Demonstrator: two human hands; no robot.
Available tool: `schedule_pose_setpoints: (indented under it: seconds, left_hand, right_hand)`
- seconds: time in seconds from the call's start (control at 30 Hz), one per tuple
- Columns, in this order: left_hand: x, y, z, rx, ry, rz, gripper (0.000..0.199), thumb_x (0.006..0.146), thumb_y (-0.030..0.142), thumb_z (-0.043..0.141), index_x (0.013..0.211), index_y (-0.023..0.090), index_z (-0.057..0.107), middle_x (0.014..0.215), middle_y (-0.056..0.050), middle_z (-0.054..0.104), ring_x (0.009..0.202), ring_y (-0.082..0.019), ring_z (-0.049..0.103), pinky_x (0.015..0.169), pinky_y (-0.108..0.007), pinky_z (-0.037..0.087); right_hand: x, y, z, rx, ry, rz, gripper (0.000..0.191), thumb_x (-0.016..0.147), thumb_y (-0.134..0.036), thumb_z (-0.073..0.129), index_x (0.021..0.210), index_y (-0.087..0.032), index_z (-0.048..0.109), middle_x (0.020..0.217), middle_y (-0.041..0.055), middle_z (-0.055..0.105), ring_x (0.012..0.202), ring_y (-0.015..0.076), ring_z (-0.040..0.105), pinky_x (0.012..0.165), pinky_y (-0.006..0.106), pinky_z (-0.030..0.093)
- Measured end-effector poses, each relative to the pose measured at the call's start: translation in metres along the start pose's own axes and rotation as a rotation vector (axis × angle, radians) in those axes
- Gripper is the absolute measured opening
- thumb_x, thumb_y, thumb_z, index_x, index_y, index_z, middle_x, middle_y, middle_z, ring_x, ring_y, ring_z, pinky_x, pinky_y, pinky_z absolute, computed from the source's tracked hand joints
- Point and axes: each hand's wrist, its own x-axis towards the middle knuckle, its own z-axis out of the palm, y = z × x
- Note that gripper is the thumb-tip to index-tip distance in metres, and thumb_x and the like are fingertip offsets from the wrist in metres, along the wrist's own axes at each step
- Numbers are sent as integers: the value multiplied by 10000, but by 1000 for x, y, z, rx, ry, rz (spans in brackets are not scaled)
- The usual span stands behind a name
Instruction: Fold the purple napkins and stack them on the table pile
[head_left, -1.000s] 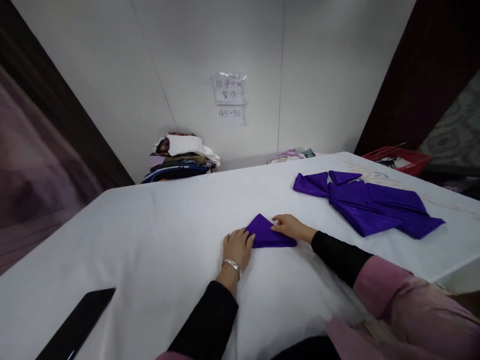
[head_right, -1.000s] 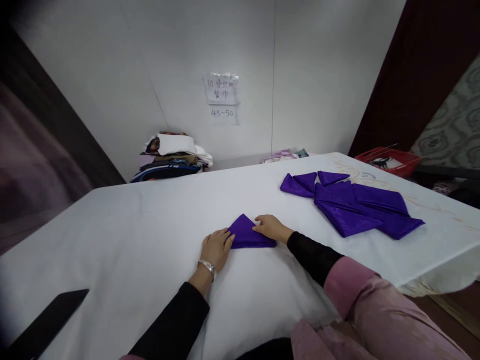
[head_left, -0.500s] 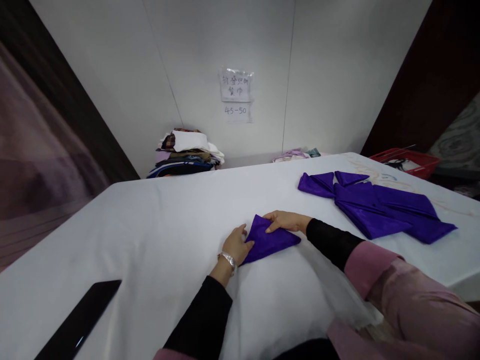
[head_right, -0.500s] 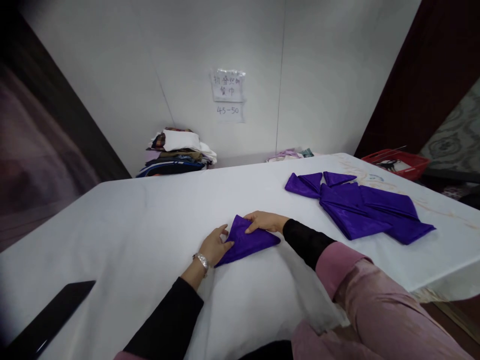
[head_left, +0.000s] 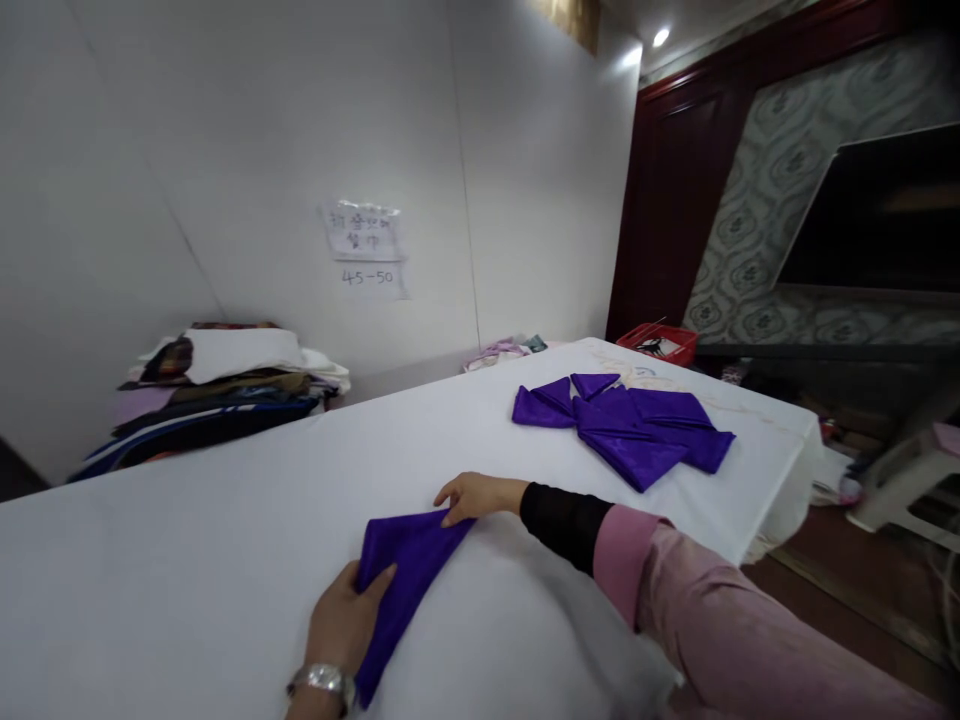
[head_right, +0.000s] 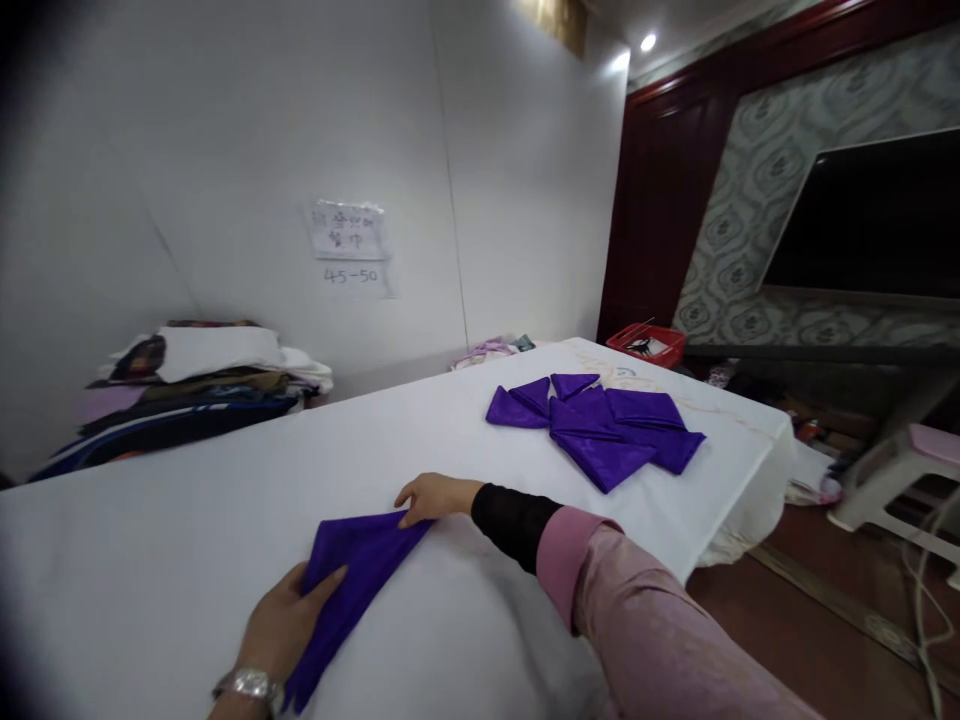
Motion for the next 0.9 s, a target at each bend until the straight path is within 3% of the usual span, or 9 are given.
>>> schedule_pose_setpoints:
  seconds: [0.13,0.23,0.33,0.47,0.6,0.7,0.8,0.9]
  left_hand:
    - [10,-4,-6,181,68,25,266,633,473,573,743,231,561,698,-38,675,733,-286,634,717,-372,472]
    - [12,-6,-6,195,73,40,246,627,464,561,732,242,546,705,-42,668,741,-292,632,721,-373,467]
    - [15,-10,-7,183,61,54,206,612,449,565,687,260,534,679,-29,661,736,-293,635,716,-374,470]
    - [20,-13,-10,174,68,32,259,566,483,575,685,260,514,695,-42,669,766,-311,635,751,-396,471]
    - [21,-10,-11,165,84,21,296,537,501,577,684,259,491,720,-60,671,812,-329,633,791,-416,471]
    - [17,-5,-13,137,88,7,277,542,475,594,679,253,501,708,-58,670,827,-333,633,810,-425,474]
    - [10,0,-14,-38,68,-47,264,587,455,622,722,240,547,699,-25,676,809,-298,648,796,-406,496]
    - [1,7,-12,-444,8,-178,272,654,391,640,862,234,563,648,16,666,680,-235,662,672,-352,538]
  right_hand:
    - [-13,-9,15,-116,187,-33,394,784,-239,600,1166,-147,568,1125,129,608,1083,287,522,916,422,378]
    - [-19,-26,40,-172,201,-323,465,843,-362,546,1275,-212,455,1270,85,528,1185,228,447,987,365,321]
    - [-18,-30,64,-283,137,-507,587,838,-460,527,1329,-178,373,1358,123,445,1257,244,370,1027,416,270]
    - [-19,-7,69,-354,121,-424,599,842,-507,493,1326,-176,374,1409,134,378,1314,261,280,1059,507,175]
    - [-31,19,42,-284,162,-275,591,852,-541,457,1316,-181,387,1415,145,364,1314,277,278,1048,560,128]
    - [-41,26,24,-42,244,-140,527,804,-509,551,1204,-169,508,1381,141,416,1306,304,286,1061,552,73]
    - [-47,20,25,219,369,-49,499,799,-503,551,1171,-171,545,1333,129,470,1276,297,341,1070,487,162]
    - [-48,5,45,463,440,6,513,832,-532,478,1219,-197,512,1267,104,521,1164,260,475,967,415,371]
